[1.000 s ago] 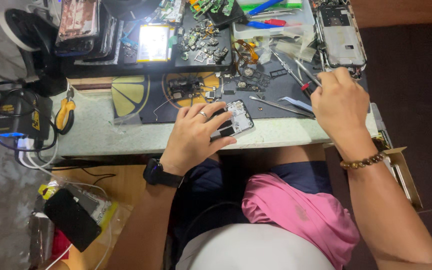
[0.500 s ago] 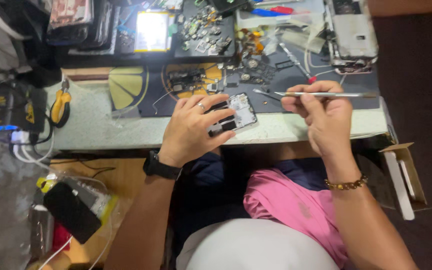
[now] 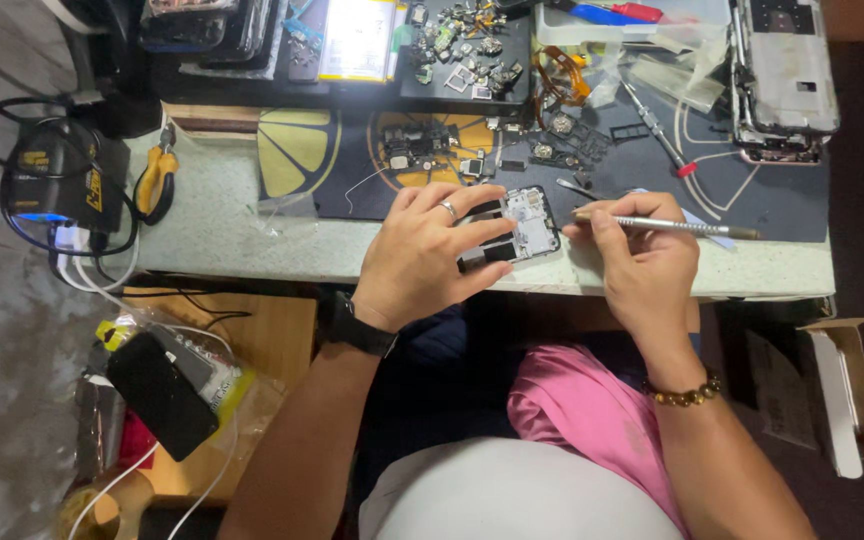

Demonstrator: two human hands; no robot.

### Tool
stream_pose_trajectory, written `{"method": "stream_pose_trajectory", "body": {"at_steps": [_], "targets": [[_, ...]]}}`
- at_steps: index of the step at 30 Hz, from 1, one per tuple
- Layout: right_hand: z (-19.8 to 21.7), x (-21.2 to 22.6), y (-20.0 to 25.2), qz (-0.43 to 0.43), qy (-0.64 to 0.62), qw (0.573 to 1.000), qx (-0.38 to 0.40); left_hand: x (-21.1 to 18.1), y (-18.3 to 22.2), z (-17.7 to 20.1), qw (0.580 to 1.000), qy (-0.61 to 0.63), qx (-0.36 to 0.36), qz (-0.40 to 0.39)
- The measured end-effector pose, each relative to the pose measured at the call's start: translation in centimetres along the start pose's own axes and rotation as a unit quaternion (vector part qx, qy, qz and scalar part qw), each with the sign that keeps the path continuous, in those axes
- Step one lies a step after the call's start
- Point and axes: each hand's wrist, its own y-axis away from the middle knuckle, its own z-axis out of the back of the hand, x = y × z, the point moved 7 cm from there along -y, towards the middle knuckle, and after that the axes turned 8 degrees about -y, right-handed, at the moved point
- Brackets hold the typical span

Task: The person uses a screwdriver to remove screws from a disassembled smartphone chassis, then detaches a ribbon cable and removes a small circuit board. The person then uses a soldering iron to work on the chassis interior.

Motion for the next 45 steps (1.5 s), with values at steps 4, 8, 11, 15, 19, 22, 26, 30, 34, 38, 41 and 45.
{"method": "stream_pose_trajectory", "body": {"at_steps": [4, 8, 11, 15, 19, 22, 26, 30, 34, 38, 41, 45], "targets": [[-0.3, 0.3, 0.6, -0.014, 0.038, 0.999, 0.025, 0.0, -0.1, 0.1, 1.0, 0.01, 0.007, 0.009], [-0.4, 0.4, 1.0, -0.006, 0.034, 0.999, 0.038, 0.0, -0.2, 0.1, 1.0, 0.0, 0.001, 0.006], [-0.5, 0.2, 1.2, -0.009, 0.038, 0.998, 0.041, 0.0, -0.2, 0.1, 1.0, 0.0, -0.001, 0.005], [-0.4, 0.2, 1.4, -0.009, 0.064, 0.997, 0.03, 0.0, -0.3, 0.1, 1.0, 0.003, 0.007, 0.007], [-0.7, 0.8, 1.7, 0.015, 0.129, 0.991, 0.038, 0.0, -0.3, 0.1, 1.0, -0.004, 0.005, 0.003], [-1.2, 1.7, 1.8, 0.037, 0.159, 0.986, 0.038, -0.1, -0.3, 0.0, 1.0, -0.004, 0.005, 0.005], [-2.8, 3.8, 2.3, 0.119, 0.276, 0.953, 0.048, -0.1, -0.3, 0.0, 1.0, -0.008, 0.006, 0.004], [-5.4, 6.6, 2.8, 0.263, 0.387, 0.877, 0.113, -0.2, -0.4, 0.1, 1.0, -0.013, 0.005, 0.001], [-5.4, 6.6, 2.0, 0.184, 0.381, 0.901, 0.094, -0.2, -0.3, 0.1, 1.0, -0.007, 0.006, 0.003], [-4.6, 5.6, 1.4, 0.096, 0.35, 0.929, 0.078, -0.3, -0.2, 0.1, 1.0, -0.015, 0.005, -0.004], [-3.5, 4.7, 0.6, 0.039, 0.335, 0.939, 0.062, -0.3, -0.3, 0.2, 1.0, -0.007, 0.004, -0.006], [-2.9, 4.1, 0.3, 0.02, 0.243, 0.967, 0.069, -0.6, -0.3, 0.3, 1.0, -0.013, -0.009, -0.018]]}}
